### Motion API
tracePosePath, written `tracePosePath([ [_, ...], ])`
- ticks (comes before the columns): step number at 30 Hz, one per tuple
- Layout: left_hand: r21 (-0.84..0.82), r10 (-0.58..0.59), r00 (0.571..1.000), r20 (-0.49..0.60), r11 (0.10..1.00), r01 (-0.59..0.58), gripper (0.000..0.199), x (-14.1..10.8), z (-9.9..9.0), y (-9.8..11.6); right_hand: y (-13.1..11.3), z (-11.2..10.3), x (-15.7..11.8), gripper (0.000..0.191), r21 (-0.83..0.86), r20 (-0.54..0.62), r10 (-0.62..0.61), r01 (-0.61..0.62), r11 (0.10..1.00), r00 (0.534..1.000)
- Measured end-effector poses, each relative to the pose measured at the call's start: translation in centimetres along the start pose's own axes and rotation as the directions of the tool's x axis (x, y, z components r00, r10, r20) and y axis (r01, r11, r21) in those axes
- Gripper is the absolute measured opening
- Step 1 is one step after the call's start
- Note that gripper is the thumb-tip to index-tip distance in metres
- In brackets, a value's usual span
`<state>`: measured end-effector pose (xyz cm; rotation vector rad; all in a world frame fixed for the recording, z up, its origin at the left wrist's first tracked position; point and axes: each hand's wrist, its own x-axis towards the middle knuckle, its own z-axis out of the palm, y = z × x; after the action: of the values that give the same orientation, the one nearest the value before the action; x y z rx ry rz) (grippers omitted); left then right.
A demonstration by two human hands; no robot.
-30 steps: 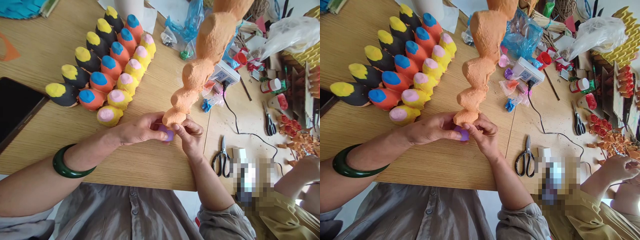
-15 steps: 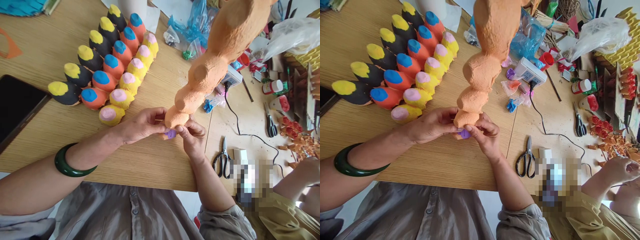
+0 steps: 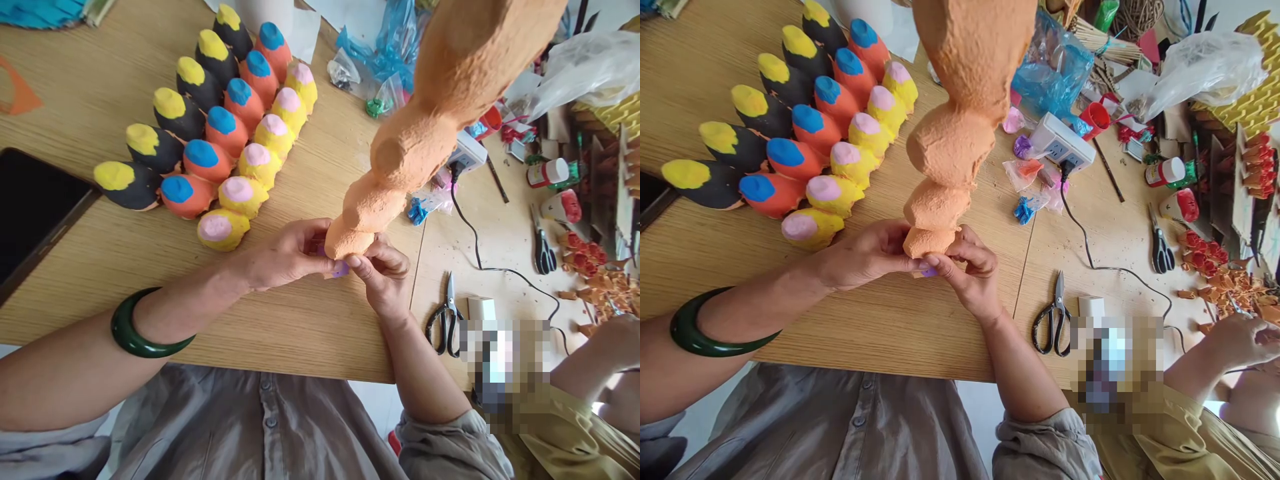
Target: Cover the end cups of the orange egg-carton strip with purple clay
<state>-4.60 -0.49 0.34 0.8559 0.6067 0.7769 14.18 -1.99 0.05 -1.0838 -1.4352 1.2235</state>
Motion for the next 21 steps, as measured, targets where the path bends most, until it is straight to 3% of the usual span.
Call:
tracePosePath([
  [8,-0.035,-0.005,0.999,-0.035,0.999,0.004,0.029,-0.2,-0.8,-0.2,0.8,-0.3,-0.1,0.023,0.060,-0.005,0.000,0.001,0.998,1.000],
  [13,-0.059,0.013,1.000,-0.013,0.998,-0.014,0.028,-0.2,-0.7,-0.2,1.2,-0.4,0.2,0.028,0.080,-0.047,-0.010,0.014,0.997,0.999],
  [18,-0.146,-0.144,0.990,-0.007,0.979,0.141,0.026,-0.5,0.1,0.5,1.6,-0.6,0.2,0.038,0.059,-0.076,-0.004,0.008,0.998,0.997],
  [21,-0.180,-0.161,0.987,-0.028,0.971,0.154,0.032,-0.6,0.1,0.4,1.8,-0.6,0.1,0.040,0.051,-0.069,0.002,0.001,0.999,0.998],
])
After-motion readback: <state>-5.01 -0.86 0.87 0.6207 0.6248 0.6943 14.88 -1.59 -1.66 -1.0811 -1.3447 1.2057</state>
